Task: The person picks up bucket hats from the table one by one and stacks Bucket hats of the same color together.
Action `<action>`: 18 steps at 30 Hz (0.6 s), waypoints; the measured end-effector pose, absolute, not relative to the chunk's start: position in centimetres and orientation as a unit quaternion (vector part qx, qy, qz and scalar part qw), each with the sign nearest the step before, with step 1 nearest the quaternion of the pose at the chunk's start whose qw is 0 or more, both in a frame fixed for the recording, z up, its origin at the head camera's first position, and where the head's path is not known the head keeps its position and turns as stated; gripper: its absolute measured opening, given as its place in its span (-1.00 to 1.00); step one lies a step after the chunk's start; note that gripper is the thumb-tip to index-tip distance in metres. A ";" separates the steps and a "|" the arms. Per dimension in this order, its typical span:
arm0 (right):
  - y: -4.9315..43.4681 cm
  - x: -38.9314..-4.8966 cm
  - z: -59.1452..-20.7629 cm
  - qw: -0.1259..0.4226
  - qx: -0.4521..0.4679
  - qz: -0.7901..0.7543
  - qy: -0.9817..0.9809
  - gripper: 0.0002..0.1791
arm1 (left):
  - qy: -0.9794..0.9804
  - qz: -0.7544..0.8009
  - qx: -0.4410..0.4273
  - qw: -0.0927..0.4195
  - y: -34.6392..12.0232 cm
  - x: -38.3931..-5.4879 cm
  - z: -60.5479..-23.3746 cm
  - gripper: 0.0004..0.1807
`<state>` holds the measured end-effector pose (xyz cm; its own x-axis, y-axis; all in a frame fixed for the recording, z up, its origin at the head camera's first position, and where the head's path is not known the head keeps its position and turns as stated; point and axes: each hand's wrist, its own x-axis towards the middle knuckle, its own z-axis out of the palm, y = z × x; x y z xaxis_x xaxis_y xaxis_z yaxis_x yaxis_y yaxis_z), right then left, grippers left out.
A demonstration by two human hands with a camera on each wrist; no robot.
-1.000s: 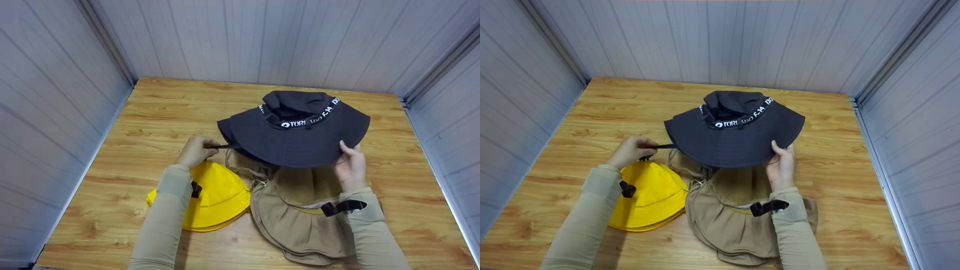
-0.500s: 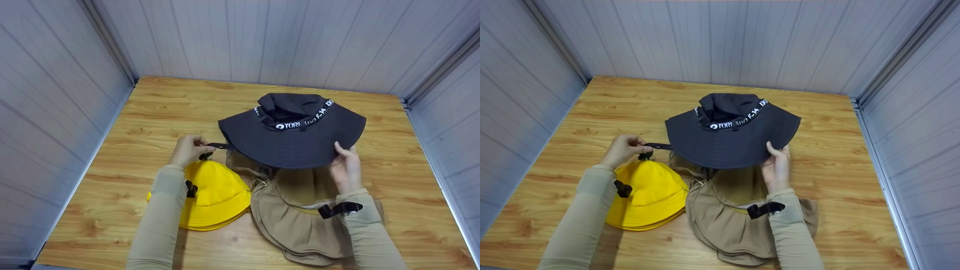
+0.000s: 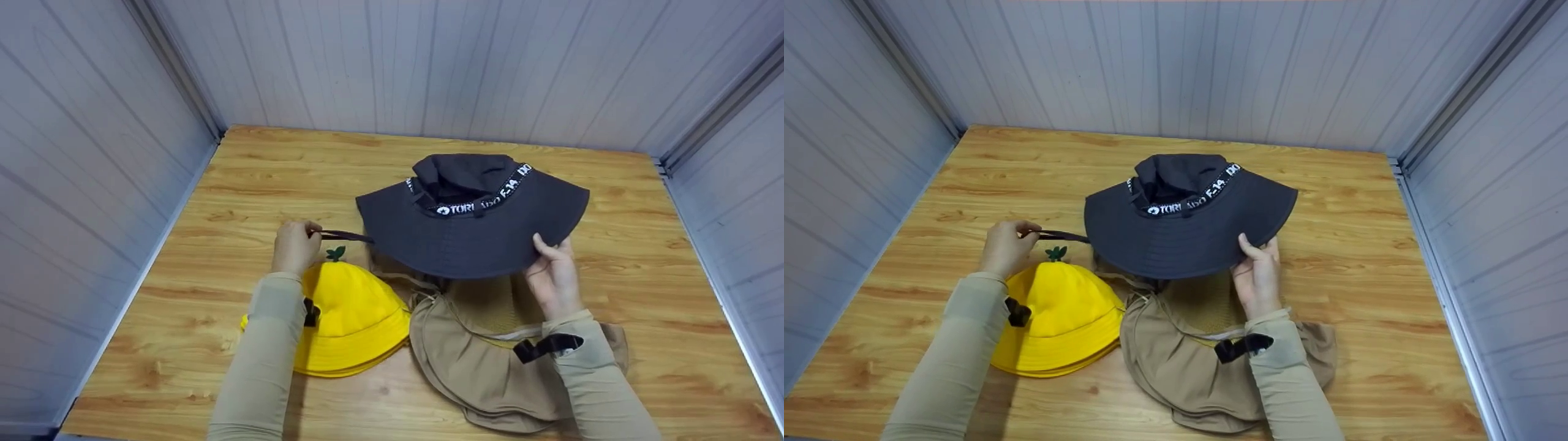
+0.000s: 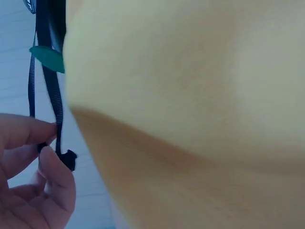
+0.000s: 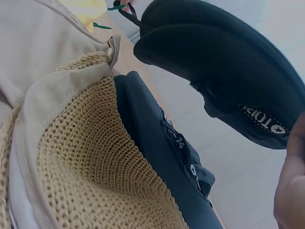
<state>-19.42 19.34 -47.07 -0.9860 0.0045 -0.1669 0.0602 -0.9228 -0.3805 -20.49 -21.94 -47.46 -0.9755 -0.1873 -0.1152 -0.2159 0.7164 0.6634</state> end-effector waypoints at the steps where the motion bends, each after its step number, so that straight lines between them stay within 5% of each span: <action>1: 19.3 -19.4 -47.0 0.012 0.083 -0.977 0.198 -0.46 | 0.926 0.362 -0.111 0.013 -21.9 -20.5 -47.6 -0.70; 12: 19.6 -19.4 -46.8 0.015 0.067 -0.986 0.154 -0.46 | 0.866 0.485 -0.117 -0.026 -19.3 -20.7 -47.3 -0.72; 18: 19.6 -19.3 -46.7 0.022 0.050 -0.991 0.124 -0.48 | 0.796 0.592 -0.125 0.011 -17.0 -21.3 -46.9 -0.69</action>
<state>-19.33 19.65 -46.65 -0.9939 -0.0318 -0.1052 0.0567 -0.9684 -0.2429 -21.29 -16.98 -46.89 -0.9683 -0.1862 -0.1665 -0.2130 0.2675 0.9397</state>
